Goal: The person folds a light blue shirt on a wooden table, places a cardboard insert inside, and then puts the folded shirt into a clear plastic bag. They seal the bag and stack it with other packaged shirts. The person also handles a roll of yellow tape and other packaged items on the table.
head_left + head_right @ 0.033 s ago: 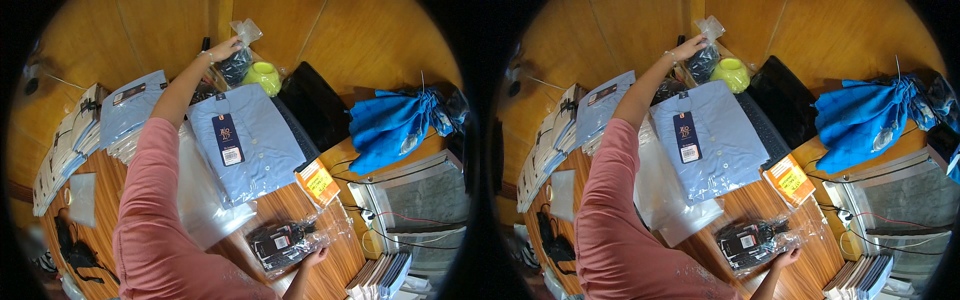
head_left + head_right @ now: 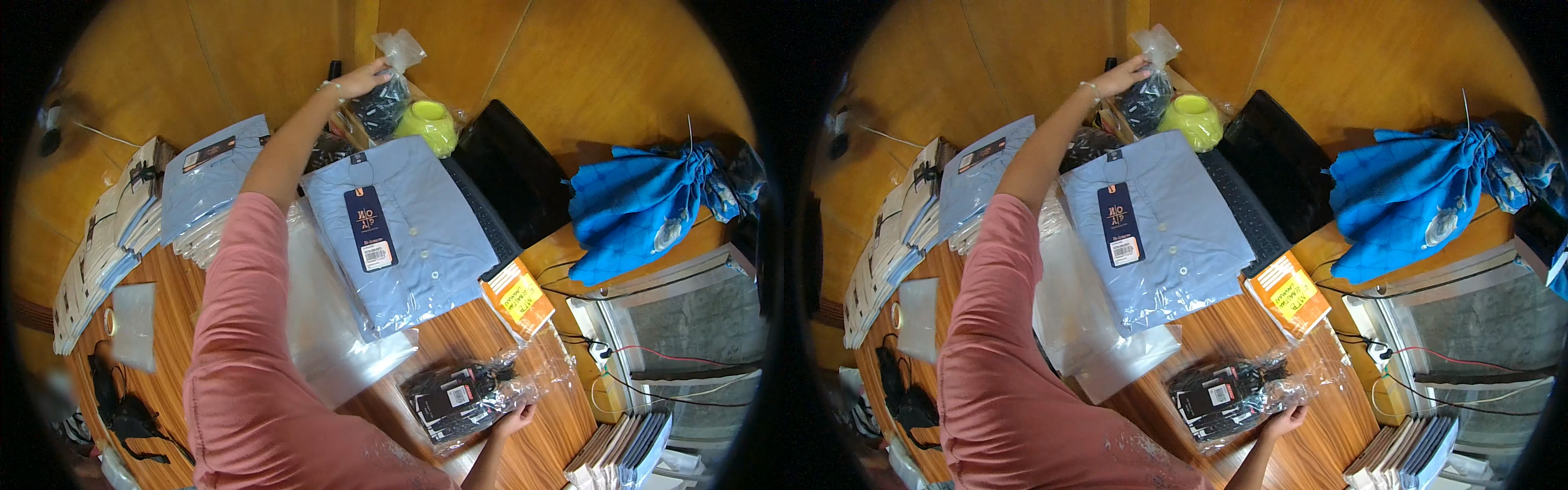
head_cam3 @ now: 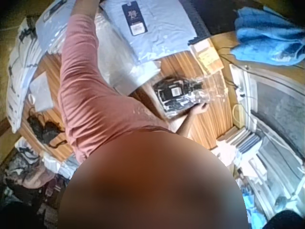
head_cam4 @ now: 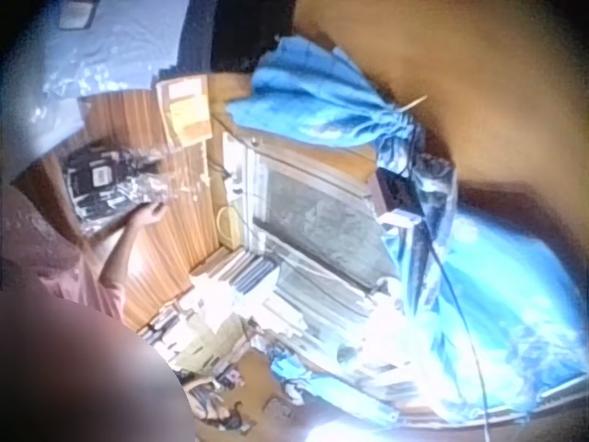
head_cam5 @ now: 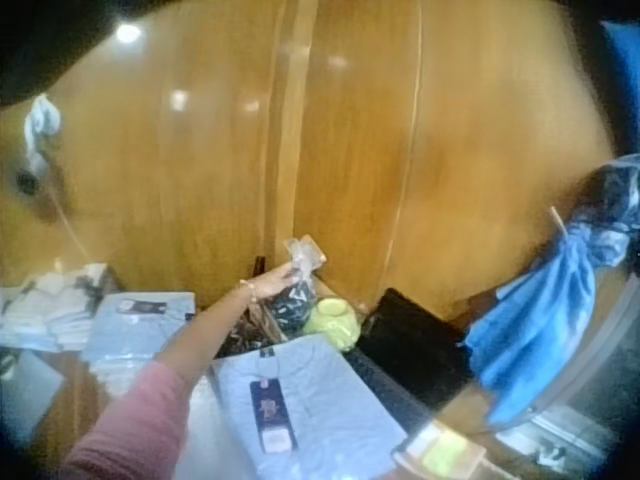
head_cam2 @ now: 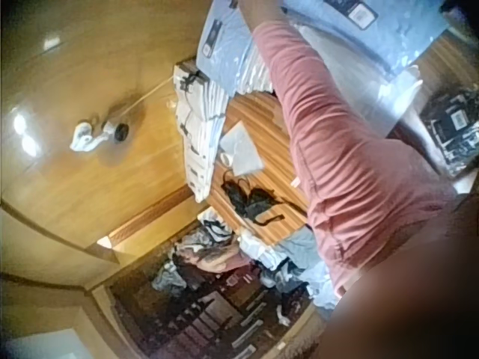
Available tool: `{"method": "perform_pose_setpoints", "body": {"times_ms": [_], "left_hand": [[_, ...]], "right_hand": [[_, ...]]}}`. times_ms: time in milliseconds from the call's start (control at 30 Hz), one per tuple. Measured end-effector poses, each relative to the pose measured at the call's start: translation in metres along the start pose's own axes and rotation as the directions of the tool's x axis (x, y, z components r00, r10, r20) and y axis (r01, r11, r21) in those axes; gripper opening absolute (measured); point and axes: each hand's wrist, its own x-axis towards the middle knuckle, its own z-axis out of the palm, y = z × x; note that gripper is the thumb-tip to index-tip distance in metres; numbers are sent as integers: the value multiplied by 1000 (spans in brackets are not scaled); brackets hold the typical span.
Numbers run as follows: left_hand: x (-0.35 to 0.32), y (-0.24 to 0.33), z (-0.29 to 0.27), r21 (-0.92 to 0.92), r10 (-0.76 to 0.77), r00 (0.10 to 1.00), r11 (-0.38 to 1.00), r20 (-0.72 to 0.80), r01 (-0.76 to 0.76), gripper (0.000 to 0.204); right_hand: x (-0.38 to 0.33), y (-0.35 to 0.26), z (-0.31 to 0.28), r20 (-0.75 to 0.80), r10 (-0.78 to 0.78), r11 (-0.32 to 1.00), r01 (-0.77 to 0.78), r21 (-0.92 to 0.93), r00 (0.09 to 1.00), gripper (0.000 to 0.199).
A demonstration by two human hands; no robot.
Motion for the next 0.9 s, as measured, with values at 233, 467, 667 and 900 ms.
{"method": "perform_pose_setpoints", "body": {"times_ms": [233, 467, 667, 900], "left_hand": [[-56, -60, -36, 859, -701, 708, 304, -91, 411, 38], [-82, -69, -18, 962, -850, 516, 219, 105, 166, 54], [-75, -63, -17, 948, -861, 482, 272, 163, 165, 59], [-77, -51, -27, 898, -869, 410, 386, 277, 212, 65]], "right_hand": [[-1, 5, 2, -41, 40, 997, -38, 62, 998, 12], [1, -3, 12, 5, 13, 999, -13, 42, 1000, 14], [0, -7, 11, -3, 55, 998, -55, -23, 998, 14], [3, -3, 11, -5, 52, 997, -52, 56, 999, 14]]}}
